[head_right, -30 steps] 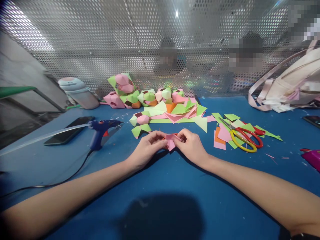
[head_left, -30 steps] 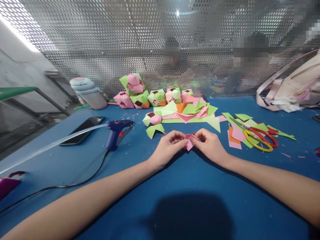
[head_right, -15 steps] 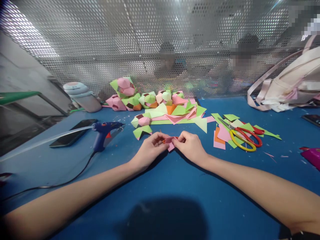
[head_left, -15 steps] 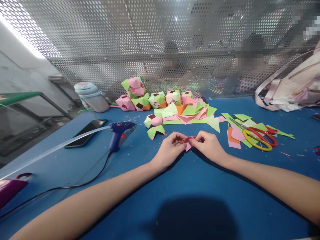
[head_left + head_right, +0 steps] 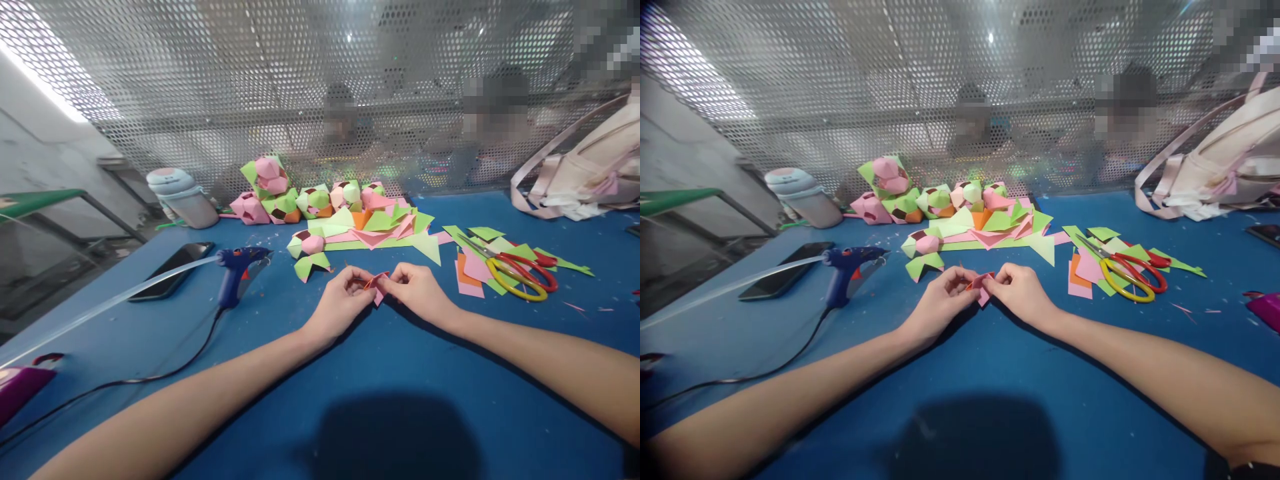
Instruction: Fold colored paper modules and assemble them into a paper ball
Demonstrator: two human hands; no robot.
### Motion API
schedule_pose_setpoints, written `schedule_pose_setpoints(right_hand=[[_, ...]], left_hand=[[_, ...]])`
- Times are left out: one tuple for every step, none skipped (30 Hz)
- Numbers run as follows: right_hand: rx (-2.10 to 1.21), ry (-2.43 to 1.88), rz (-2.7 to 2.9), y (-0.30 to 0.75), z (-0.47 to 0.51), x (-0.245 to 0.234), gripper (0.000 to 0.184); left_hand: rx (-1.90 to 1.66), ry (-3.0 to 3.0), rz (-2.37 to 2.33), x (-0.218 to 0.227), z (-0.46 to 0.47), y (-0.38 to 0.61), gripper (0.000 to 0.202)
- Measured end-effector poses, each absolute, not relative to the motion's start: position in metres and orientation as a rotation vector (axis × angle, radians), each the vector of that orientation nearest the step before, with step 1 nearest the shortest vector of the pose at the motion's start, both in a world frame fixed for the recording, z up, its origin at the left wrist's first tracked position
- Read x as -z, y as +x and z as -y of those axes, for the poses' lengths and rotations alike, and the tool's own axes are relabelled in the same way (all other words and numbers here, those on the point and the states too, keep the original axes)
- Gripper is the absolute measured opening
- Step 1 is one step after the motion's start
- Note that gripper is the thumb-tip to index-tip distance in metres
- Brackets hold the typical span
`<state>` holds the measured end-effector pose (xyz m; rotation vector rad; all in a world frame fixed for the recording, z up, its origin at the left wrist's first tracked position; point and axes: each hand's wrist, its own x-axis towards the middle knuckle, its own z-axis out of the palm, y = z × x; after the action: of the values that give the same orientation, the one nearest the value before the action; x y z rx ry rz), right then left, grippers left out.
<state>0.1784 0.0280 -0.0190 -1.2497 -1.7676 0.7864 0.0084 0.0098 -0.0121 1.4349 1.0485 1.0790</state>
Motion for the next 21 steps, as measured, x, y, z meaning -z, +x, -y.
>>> schedule_pose_setpoints(right_hand=[[-0.776,-1.243,1.777,0.1783,-0.028,0.0192,0.038],[-0.764,-1.235,1.786,0.1782,-0.028,0.0196,0.038],[-0.757,-1.226,1.795,0.1781,-0.0279,0.0201,0.037],[-0.755,-1.217,1.803,0.1779,-0.0276,0.0207,0.035],[-0.761,-1.205,1.811,0.1778,-0.0273,0.0213,0.033],[-0.771,-1.192,1.814,0.1778,-0.0269,0.0219,0.03],[-0.783,-1.175,1.814,0.1778,-0.0264,0.0223,0.028],[-0.795,-1.152,1.81,0.1778,-0.0258,0.0225,0.025],[-0.804,-1.124,1.809,0.1779,-0.0251,0.0225,0.023],[-0.805,-1.093,1.813,0.178,-0.0244,0.0223,0.02],[-0.798,-1.063,1.825,0.1781,-0.0238,0.0219,0.015],[-0.778,-1.034,1.844,0.1781,-0.0232,0.0215,0.01],[-0.745,-1.009,1.865,0.1782,-0.0227,0.0211,0.008],[-0.699,-0.986,1.885,0.1782,-0.0223,0.0209,0.008],[-0.648,-0.965,1.899,0.1781,-0.022,0.0209,0.009],[-0.6,-0.945,1.908,0.1781,-0.0217,0.021,0.008],[-0.559,-0.923,1.917,0.178,-0.0215,0.0214,0.008],[-0.527,-0.902,1.928,0.1779,-0.0213,0.0218,0.009],[-0.5,-0.883,1.941,0.1778,-0.021,0.0223,0.01],[-0.478,-0.866,1.957,0.1777,-0.0208,0.0227,0.011],[-0.458,-0.854,1.976,0.1776,-0.0205,0.0231,0.012]], left_hand=[[-1.08,1.428,-1.047,0.0119,-0.0099,0.0082,0.016],[-1.092,1.419,-1.046,0.0116,-0.0101,0.0081,0.015],[-1.112,1.408,-1.046,0.0114,-0.0103,0.0079,0.013],[-1.133,1.396,-1.045,0.0112,-0.0105,0.0079,0.012],[-1.153,1.383,-1.045,0.0111,-0.0108,0.0079,0.011],[-1.167,1.37,-1.043,0.0112,-0.0112,0.0079,0.01],[-1.174,1.356,-1.038,0.0117,-0.0115,0.0078,0.01],[-1.176,1.34,-1.033,0.0124,-0.0119,0.0077,0.011],[-1.171,1.325,-1.026,0.0133,-0.0122,0.0075,0.012],[-1.165,1.311,-1.018,0.0144,-0.0124,0.0073,0.012],[-1.157,1.3,-1.015,0.0155,-0.0125,0.007,0.013],[-1.15,1.293,-1.015,0.0164,-0.0124,0.0068,0.013],[-1.143,1.29,-1.02,0.017,-0.012,0.0066,0.014],[-1.133,1.291,-1.027,0.0172,-0.0115,0.0065,0.015],[-1.12,1.3,-1.039,0.0171,-0.0107,0.0066,0.016],[-1.103,1.32,-1.06,0.0166,-0.0098,0.0067,0.017],[-1.083,1.355,-1.087,0.0159,-0.0088,0.0069,0.017],[-1.062,1.4,-1.116,0.0152,-0.0079,0.0071,0.017],[-1.046,1.448,-1.146,0.0148,-0.0071,0.0071,0.017],[-1.038,1.489,-1.17,0.0146,-0.0065,0.007,0.017],[-1.035,1.513,-1.186,0.0149,-0.0062,0.0067,0.016]])
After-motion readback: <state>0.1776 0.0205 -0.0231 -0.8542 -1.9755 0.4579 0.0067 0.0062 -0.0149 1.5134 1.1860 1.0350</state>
